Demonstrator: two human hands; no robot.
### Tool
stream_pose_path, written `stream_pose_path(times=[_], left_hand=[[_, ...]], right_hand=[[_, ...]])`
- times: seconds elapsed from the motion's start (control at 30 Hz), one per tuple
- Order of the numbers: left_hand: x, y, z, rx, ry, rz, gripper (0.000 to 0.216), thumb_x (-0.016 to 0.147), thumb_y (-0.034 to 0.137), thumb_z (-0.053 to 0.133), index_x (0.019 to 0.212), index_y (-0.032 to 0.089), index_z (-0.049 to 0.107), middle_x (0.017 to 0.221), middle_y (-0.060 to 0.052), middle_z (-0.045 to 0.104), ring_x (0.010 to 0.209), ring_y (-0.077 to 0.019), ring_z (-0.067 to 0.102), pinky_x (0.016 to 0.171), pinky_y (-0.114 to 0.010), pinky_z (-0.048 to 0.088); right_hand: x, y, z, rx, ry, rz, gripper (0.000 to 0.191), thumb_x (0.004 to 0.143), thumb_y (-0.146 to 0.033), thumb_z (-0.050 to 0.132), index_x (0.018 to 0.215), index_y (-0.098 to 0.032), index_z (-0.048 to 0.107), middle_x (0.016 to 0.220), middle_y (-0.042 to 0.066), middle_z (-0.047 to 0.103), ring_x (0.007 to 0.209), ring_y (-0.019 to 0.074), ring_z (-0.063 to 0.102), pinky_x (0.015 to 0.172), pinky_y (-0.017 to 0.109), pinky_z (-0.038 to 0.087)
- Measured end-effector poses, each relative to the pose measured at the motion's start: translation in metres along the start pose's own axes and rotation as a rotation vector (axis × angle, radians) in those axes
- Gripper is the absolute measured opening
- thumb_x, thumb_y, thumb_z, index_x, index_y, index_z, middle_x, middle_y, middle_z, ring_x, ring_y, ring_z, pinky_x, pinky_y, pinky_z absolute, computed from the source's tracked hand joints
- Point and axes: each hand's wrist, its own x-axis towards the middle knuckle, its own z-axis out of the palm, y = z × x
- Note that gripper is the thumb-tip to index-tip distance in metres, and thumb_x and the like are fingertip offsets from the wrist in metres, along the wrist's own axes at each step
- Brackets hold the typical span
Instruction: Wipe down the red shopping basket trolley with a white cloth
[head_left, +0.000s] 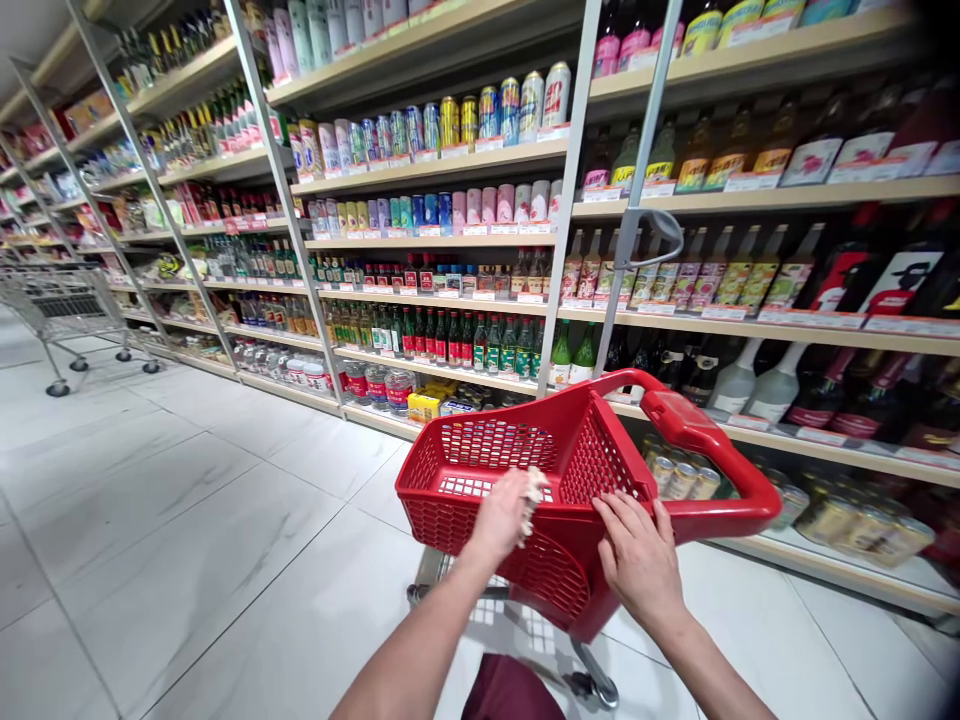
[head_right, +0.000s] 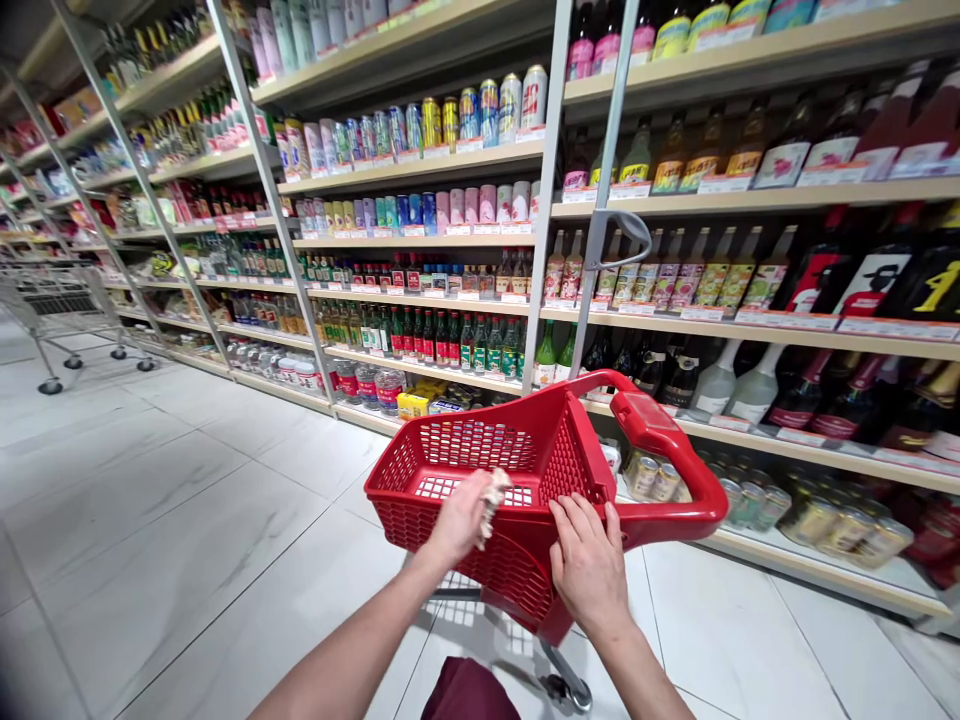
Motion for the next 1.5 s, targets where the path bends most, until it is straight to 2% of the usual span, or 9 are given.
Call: stream_pose_path(times=[0.1, 0.3, 0.4, 0.57, 0.63, 0.83, 1.0, 1.2, 1.5], left_hand=[[0.011, 0.027, 0.010, -0.080, -0.119, 0.181, 0.037, 0.078, 0.011, 0.042, 0.113, 0.018, 0.052, 0.118, -0.006, 0.057, 0.115, -0.0166, 0.047, 0.101, -0.038, 0.038], [0.002, -0.008, -0.035, 0.001, -0.026, -0.229, 0.033, 0.082, 0.013, 0.030, 0.101, 0.015, 0.057, 0.098, -0.009, 0.064, 0.094, -0.0203, 0.058, 0.085, -0.038, 0.047], [0.005, 0.006, -0.026, -0.006, -0.060, -0.258, 0.032, 0.082, 0.013, 0.031, 0.099, 0.016, 0.058, 0.094, -0.008, 0.064, 0.088, -0.0203, 0.059, 0.081, -0.036, 0.048], [0.012, 0.053, 0.006, -0.102, -0.141, 0.064, 0.033, 0.081, 0.015, 0.038, 0.111, 0.020, 0.052, 0.113, -0.005, 0.058, 0.107, -0.0171, 0.051, 0.095, -0.035, 0.041], [0.006, 0.047, 0.001, -0.097, -0.154, 0.152, 0.034, 0.080, 0.016, 0.040, 0.113, 0.018, 0.051, 0.118, -0.007, 0.056, 0.112, -0.0186, 0.047, 0.100, -0.038, 0.036], [0.004, 0.027, -0.018, -0.079, -0.143, -0.156, 0.035, 0.086, 0.023, 0.029, 0.114, 0.018, 0.050, 0.113, -0.008, 0.059, 0.105, -0.0178, 0.054, 0.092, -0.036, 0.043], [0.013, 0.043, -0.025, -0.115, -0.393, -0.118, 0.053, 0.086, 0.030, 0.031, 0.134, 0.010, 0.024, 0.140, -0.012, 0.031, 0.128, -0.0197, 0.029, 0.107, -0.045, 0.020], [-0.016, 0.008, -0.052, 0.053, -0.444, -0.048, 0.059, 0.075, 0.026, 0.045, 0.132, 0.017, 0.031, 0.140, -0.010, 0.030, 0.131, -0.0221, 0.021, 0.107, -0.051, 0.009], [-0.023, 0.001, -0.039, 0.097, -0.299, -0.066, 0.048, 0.066, 0.016, 0.048, 0.113, 0.021, 0.051, 0.128, -0.007, 0.048, 0.124, -0.0223, 0.034, 0.106, -0.051, 0.005]], right_hand=[[-0.002, 0.002, -0.002, 0.035, -0.003, 0.003, 0.035, 0.075, -0.016, 0.039, 0.104, -0.018, 0.059, 0.108, 0.006, 0.062, 0.106, 0.0201, 0.050, 0.103, 0.043, 0.019], [-0.006, 0.007, -0.004, 0.031, 0.011, 0.044, 0.033, 0.076, -0.016, 0.039, 0.101, -0.018, 0.060, 0.106, 0.005, 0.062, 0.106, 0.0199, 0.049, 0.103, 0.043, 0.019], [-0.007, 0.007, 0.000, 0.007, 0.026, 0.049, 0.031, 0.076, -0.018, 0.042, 0.101, -0.018, 0.060, 0.103, 0.006, 0.063, 0.104, 0.0209, 0.050, 0.102, 0.046, 0.018], [-0.011, 0.016, 0.001, -0.044, 0.018, -0.036, 0.045, 0.075, -0.013, 0.040, 0.120, -0.015, 0.047, 0.112, 0.008, 0.059, 0.108, 0.0207, 0.048, 0.101, 0.046, 0.021], [-0.012, 0.018, -0.002, -0.051, -0.001, -0.056, 0.051, 0.075, -0.011, 0.039, 0.125, -0.015, 0.040, 0.116, 0.008, 0.057, 0.110, 0.0202, 0.047, 0.101, 0.045, 0.023], [0.002, -0.005, 0.001, 0.006, -0.059, -0.090, 0.047, 0.078, -0.022, 0.041, 0.125, -0.014, 0.041, 0.125, 0.012, 0.050, 0.116, 0.0227, 0.042, 0.100, 0.046, 0.021], [0.028, -0.040, 0.013, 0.119, -0.270, -0.049, 0.049, 0.079, -0.025, 0.044, 0.127, -0.017, 0.039, 0.114, 0.011, 0.056, 0.105, 0.0213, 0.050, 0.095, 0.043, 0.026], [0.042, -0.064, 0.025, 0.074, -0.278, -0.035, 0.020, 0.080, -0.023, 0.049, 0.097, -0.025, 0.058, 0.103, 0.007, 0.060, 0.094, 0.0210, 0.052, 0.089, 0.042, 0.028], [0.019, 0.023, -0.013, 0.078, -0.048, -0.103, 0.024, 0.081, -0.011, 0.039, 0.085, -0.020, 0.061, 0.098, 0.004, 0.064, 0.087, 0.0154, 0.051, 0.084, 0.032, 0.031]])
